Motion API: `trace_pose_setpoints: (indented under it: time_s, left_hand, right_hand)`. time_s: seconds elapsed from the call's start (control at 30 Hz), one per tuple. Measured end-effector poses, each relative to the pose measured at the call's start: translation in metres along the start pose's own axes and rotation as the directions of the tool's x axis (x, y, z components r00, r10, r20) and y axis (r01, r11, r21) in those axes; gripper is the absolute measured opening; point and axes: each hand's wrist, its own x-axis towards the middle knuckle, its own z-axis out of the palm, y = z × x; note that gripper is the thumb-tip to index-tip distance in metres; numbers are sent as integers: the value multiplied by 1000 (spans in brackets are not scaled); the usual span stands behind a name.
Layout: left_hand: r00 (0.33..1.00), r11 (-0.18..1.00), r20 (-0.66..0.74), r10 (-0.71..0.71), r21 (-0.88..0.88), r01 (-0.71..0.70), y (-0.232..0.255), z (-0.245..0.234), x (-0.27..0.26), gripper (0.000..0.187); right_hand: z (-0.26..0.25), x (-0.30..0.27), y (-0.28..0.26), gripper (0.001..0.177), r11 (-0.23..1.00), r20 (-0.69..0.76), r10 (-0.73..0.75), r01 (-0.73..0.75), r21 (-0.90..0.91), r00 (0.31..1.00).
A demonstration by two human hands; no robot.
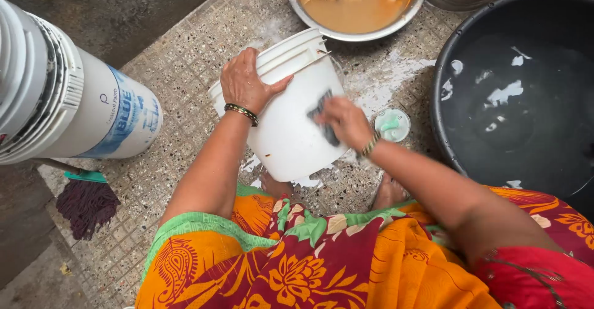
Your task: Cleaning and scrubbing plastic buckets and lids with a scouring pad and water.
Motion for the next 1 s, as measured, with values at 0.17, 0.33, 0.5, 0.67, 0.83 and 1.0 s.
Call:
trace_pose_setpoints:
  time_s: [0.17,0.33,0.5,0.67,0.83,1.0]
  left_hand:
    - [998,998,23,-63,11,63,0,3,-2,80]
    - [999,1000,47,-10,19,9,7,-3,-1,82]
    - [999,1000,36,18,-6,-18,8,1,3,82]
    - [999,999,9,45,11,-45,11,-4,1,81]
    - [999,998,19,51,-50,-50,7,-5,2,81]
    - [999,1000,35,-2,3,2,13,-2,6,80]
  right_hand:
    - [-10,9,-10,13,977,150,211,-202,-72,966]
    - [-1,28,-3,8,997,-12,-64,64,-39,998]
    - [-7,0,0,4,999,74,13,-10,-34,997]
    - [-6,36,-10,5,995,24,97,-97,-24,995]
    - [-13,-20,-5,11,998,71,27,-23,-59,997]
    - [2,38,-16,12,985,9,162,-162,57,987]
